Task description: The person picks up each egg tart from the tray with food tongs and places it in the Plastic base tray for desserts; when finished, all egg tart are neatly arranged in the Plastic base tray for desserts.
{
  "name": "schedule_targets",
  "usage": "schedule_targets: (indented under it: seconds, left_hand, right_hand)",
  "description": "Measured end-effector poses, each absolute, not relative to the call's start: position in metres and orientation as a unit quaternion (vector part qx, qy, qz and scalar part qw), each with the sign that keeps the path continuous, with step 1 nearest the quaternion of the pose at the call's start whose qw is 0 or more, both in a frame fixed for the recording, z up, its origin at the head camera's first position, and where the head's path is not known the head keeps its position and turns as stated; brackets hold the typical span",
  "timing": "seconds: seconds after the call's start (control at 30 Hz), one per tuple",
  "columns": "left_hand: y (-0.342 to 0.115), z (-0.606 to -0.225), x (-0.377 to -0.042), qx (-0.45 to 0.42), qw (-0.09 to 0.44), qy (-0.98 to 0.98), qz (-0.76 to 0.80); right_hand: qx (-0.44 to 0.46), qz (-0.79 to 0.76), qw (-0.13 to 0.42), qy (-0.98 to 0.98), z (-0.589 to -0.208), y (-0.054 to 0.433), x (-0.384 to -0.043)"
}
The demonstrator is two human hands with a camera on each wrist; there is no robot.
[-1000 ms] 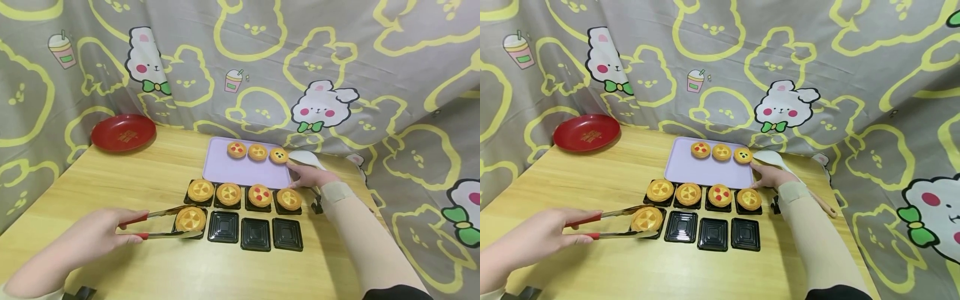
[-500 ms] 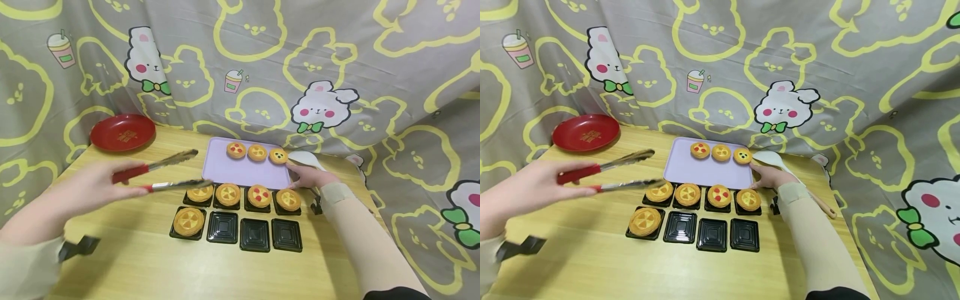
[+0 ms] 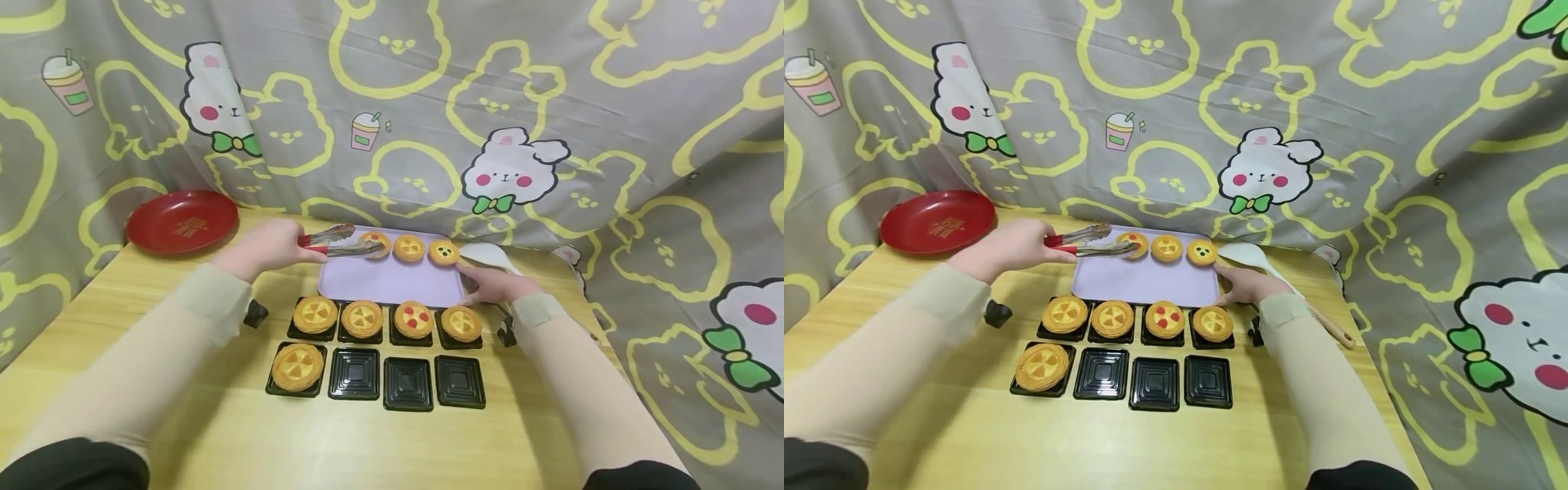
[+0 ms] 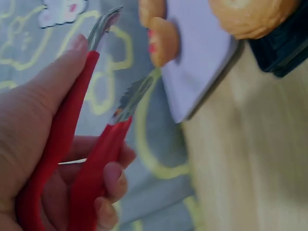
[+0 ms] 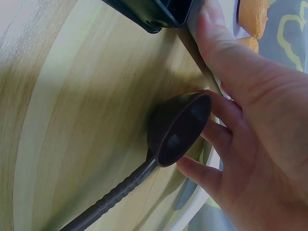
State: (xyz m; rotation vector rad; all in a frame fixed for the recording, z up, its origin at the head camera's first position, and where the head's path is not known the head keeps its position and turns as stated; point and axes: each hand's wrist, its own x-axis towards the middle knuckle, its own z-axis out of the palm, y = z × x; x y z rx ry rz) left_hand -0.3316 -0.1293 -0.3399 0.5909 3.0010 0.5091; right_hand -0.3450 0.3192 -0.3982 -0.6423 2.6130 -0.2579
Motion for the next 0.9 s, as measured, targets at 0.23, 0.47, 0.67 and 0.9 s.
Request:
schedule_targets:
  seconds: [0.23, 0.47, 0.67, 0.9]
  left_hand:
    - [-0.119, -0.362, -0.354, 0.178, 0.051, 0.971, 0.151]
    - [-0.104, -0.369, -0.366, 0.16, 0.064, 0.972, 0.162]
    - [-0.095, -0.374, -0.374, 0.173, 0.071, 0.97, 0.154]
    - [-0.092, -0.375, -0.372, 0.178, 0.084, 0.967, 0.163]
  right_hand:
    - [-0.227, -0.096, 0.221, 0.944, -0.397, 0.316, -0.346]
    - [-0.218, -0.089, 0.227, 0.945, -0.4, 0.319, -0.348]
    - [-0.216, -0.09, 0.227, 0.945, -0.399, 0.319, -0.348]
    - [-0.217, -0.097, 0.227, 0.944, -0.398, 0.318, -0.347]
